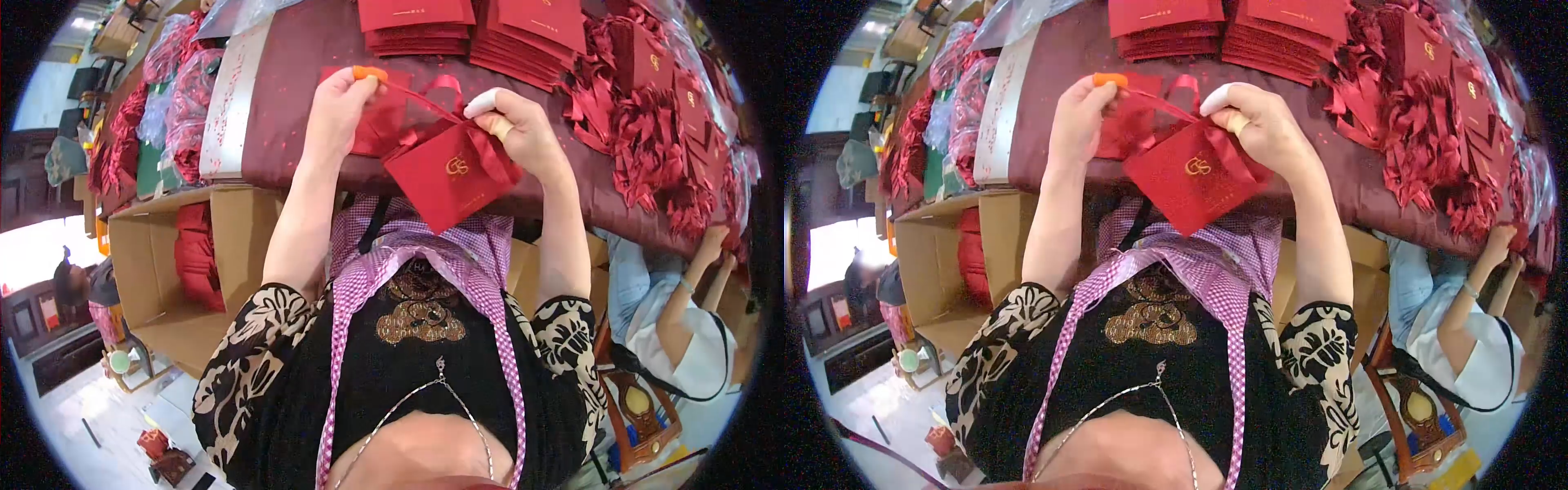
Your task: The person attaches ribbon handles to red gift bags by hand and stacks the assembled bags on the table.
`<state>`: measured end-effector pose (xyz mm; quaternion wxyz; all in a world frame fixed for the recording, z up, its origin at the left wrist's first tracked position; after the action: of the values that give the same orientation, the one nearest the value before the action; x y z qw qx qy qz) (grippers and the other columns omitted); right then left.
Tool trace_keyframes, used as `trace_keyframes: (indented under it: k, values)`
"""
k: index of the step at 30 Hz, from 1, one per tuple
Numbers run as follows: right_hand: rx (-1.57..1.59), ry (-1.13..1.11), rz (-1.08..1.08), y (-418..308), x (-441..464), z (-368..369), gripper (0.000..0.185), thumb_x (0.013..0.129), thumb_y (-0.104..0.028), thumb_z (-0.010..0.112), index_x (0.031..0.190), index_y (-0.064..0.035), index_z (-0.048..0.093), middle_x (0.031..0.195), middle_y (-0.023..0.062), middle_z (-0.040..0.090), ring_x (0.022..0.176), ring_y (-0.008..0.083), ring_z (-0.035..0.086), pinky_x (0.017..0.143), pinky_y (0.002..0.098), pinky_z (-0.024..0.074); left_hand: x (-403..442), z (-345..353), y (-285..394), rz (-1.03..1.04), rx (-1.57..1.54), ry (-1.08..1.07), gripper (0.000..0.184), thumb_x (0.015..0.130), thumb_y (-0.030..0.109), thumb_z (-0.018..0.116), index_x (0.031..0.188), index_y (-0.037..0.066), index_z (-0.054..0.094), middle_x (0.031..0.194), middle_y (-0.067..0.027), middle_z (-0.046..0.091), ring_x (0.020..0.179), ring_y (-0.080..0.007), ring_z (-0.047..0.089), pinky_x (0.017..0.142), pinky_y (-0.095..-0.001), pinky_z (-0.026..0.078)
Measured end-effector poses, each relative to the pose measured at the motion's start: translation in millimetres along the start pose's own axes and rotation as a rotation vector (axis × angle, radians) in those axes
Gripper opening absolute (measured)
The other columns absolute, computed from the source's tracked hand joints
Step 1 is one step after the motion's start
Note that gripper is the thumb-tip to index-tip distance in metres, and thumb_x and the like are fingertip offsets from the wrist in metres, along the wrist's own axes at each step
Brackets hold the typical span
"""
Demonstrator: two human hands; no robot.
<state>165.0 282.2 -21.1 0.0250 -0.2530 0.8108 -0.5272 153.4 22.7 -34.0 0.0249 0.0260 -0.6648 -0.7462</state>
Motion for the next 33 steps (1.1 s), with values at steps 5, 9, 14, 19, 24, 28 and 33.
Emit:
trace_keyframes:
  k: [5,9,14,19,24,28,33]
  values:
    - [-0.002,0.015,0.094,10,3,1,0.011,0.089,0.0,0.059,0.098,-0.0004,0.065,0.089,0.0033,0.066,0.088,0.0105,0.06,0.08,0.0242,0.0475,-15,-1,7,0.276,0.487,0.006,0.017,0.087,0.008,0.064,0.101,-0.001,0.066,0.086,-0.002,0.064,0.081,-0.0084,0.058,0.073,-0.0232,0.046]
    - [0.049,0.0,0.083,17,8,8,0.01,0.09,-0.002,0.06,0.098,-0.0003,0.065,0.09,0.0028,0.067,0.088,0.0105,0.06,0.08,0.0245,0.0475,-44,24,13,0.37,0.766,-0.313,0.015,0.081,0.011,0.07,0.092,0.001,0.068,0.079,-0.0088,0.058,0.076,-0.0194,0.059,0.069,-0.0299,0.046]
    - [0.046,0.143,0.055,23,10,11,0.022,0.091,-0.002,0.059,0.112,-0.002,0.063,0.098,0.0036,0.067,0.093,0.0109,0.06,0.085,0.0243,0.0478,-39,26,-12,0.375,0.82,-0.343,0.019,0.081,0.016,0.07,0.084,-0.001,0.065,0.077,-0.0115,0.056,0.072,-0.0244,0.059,0.067,-0.0351,0.046]
    - [-0.192,0.252,-0.013,34,-27,-44,0.019,0.088,-0.003,0.059,0.106,-0.0026,0.066,0.101,0.0094,0.069,0.092,0.0173,0.065,0.082,0.0287,0.0499,-36,23,-10,0.275,0.795,-0.269,0.023,0.081,0.016,0.071,0.08,-0.004,0.06,0.072,-0.0105,0.052,0.067,-0.0214,0.054,0.062,-0.033,0.043]
    - [-0.451,0.076,0.045,39,-72,-44,0.02,0.08,-0.009,0.067,0.099,-0.004,0.066,0.101,0.0122,0.064,0.1,0.0314,0.058,0.088,0.0386,0.0454,-35,30,-9,0.321,0.886,-0.23,0.022,0.082,0.017,0.069,0.082,-0.004,0.061,0.074,-0.0126,0.053,0.068,-0.0248,0.055,0.062,-0.0343,0.043]
    - [-0.628,0.2,0.026,37,-87,-28,0.022,0.076,-0.011,0.07,0.096,-0.0068,0.062,0.104,0.0097,0.061,0.1,0.0328,0.054,0.09,0.0419,0.0413,-35,32,-8,0.337,0.912,-0.192,0.024,0.083,0.02,0.069,0.082,-0.003,0.061,0.075,-0.0141,0.054,0.069,-0.0266,0.056,0.062,-0.0356,0.043]
    - [0.007,0.395,0.284,28,-98,-40,0.016,0.09,-0.006,0.062,0.106,-0.004,0.063,0.074,0.0015,0.063,0.064,0.0092,0.055,0.058,0.0236,0.0426,-33,33,0,0.219,0.948,-0.192,0.026,0.083,0.023,0.067,0.082,-0.003,0.066,0.078,-0.0192,0.06,0.077,-0.0351,0.061,0.07,-0.0435,0.047]
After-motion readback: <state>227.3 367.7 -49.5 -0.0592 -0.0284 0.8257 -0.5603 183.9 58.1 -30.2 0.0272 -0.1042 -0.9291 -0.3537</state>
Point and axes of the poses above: each hand's wrist, its own x-axis towards the middle knuckle, its own z-axis out of the palm, y = z × x, the point moved 1 cm from there along x, towards the middle knuckle
